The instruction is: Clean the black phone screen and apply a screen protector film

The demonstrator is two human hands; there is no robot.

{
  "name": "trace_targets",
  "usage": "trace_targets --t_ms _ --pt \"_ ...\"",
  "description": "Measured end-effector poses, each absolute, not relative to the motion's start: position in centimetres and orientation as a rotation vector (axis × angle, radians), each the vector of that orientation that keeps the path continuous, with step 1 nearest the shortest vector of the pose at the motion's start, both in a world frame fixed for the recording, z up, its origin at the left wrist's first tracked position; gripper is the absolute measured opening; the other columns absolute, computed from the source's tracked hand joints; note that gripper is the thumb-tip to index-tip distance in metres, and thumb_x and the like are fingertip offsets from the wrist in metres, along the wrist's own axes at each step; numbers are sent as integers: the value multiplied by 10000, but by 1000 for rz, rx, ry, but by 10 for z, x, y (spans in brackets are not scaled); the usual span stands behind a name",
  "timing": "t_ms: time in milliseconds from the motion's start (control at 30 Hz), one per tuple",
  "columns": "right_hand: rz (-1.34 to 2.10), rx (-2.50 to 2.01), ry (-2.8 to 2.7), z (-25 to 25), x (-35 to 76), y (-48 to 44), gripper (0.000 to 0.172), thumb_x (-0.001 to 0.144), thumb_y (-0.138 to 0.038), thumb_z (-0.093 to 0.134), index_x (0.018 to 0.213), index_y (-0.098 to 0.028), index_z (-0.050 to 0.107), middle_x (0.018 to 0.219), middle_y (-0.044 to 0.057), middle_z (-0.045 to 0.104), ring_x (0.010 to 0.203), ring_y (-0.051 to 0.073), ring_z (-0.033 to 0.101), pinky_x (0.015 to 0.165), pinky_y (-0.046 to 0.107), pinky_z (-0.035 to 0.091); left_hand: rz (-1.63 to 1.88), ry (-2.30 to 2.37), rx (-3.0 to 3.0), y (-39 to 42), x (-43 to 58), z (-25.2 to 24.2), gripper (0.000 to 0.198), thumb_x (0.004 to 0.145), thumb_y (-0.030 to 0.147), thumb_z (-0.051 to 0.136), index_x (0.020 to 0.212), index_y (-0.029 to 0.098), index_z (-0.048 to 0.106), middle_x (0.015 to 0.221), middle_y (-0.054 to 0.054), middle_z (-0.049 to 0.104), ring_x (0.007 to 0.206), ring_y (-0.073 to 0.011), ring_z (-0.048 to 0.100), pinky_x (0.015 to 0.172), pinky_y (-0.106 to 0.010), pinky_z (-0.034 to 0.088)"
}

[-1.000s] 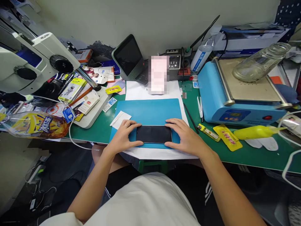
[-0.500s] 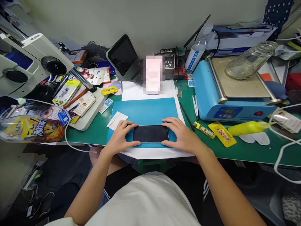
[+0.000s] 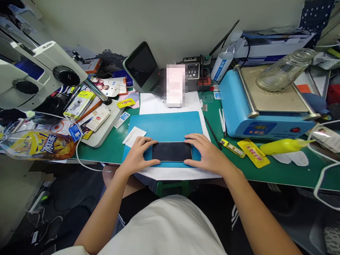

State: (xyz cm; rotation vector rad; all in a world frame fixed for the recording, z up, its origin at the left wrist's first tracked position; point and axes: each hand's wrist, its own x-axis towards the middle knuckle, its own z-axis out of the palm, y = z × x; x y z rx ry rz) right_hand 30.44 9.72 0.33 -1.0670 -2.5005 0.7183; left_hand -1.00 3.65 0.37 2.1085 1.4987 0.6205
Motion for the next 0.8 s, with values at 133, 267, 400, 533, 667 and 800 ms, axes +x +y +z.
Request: trace_targets --t_ms 133,267,400,533,667,800 --pt "710 -1062 -2496 4 304 97 598 851 -522 716 1385 -289 585 1456 109 596 1366 374 528 1093 593 484 615 1504 2103 36 -10 4 639 812 455 838 1380 306 585 1298 -73 573 1254 -308 491 1089 -489 470" --pt "704 -1048 -2507 2 305 97 590 857 -519 715 1382 -286 580 1457 113 590 1370 376 520 1099 597 477 620 1503 2106 36 -10 4 633 814 455 836 1377 307 587 1297 -74 573 1255 -312 492 1082 -491 475" --pt "685 -1038 -2530 1 305 98 582 870 -519 708 1376 -267 568 1461 125 577 1379 371 505 1113 595 466 622 1496 2113 37 -10 4 626 821 456 830 1375 298 583 1292 -78 572 1249 -312 491 1075 -491 476" --pt "695 -1040 -2529 3 305 97 583 871 -524 703 1378 -267 571 1460 122 580 1382 373 503 1111 592 469 618 1501 2116 36 -10 4 620 822 448 829 1368 288 584 1301 -80 570 1248 -313 485 1075 -494 471" --pt "704 -1049 -2527 4 304 96 596 872 -528 699 1395 -275 566 1471 120 575 1389 378 498 1110 592 469 615 1507 2113 36 -9 5 615 820 437 830 1363 287 586 1293 -79 570 1243 -311 493 1077 -492 471" --pt "705 -1062 -2524 5 304 96 605 869 -529 702 1396 -261 572 1469 123 581 1385 375 504 1113 569 471 622 1502 2112 36 -9 6 609 819 442 833 1355 284 590 1283 -77 576 1240 -308 490 1075 -488 470"
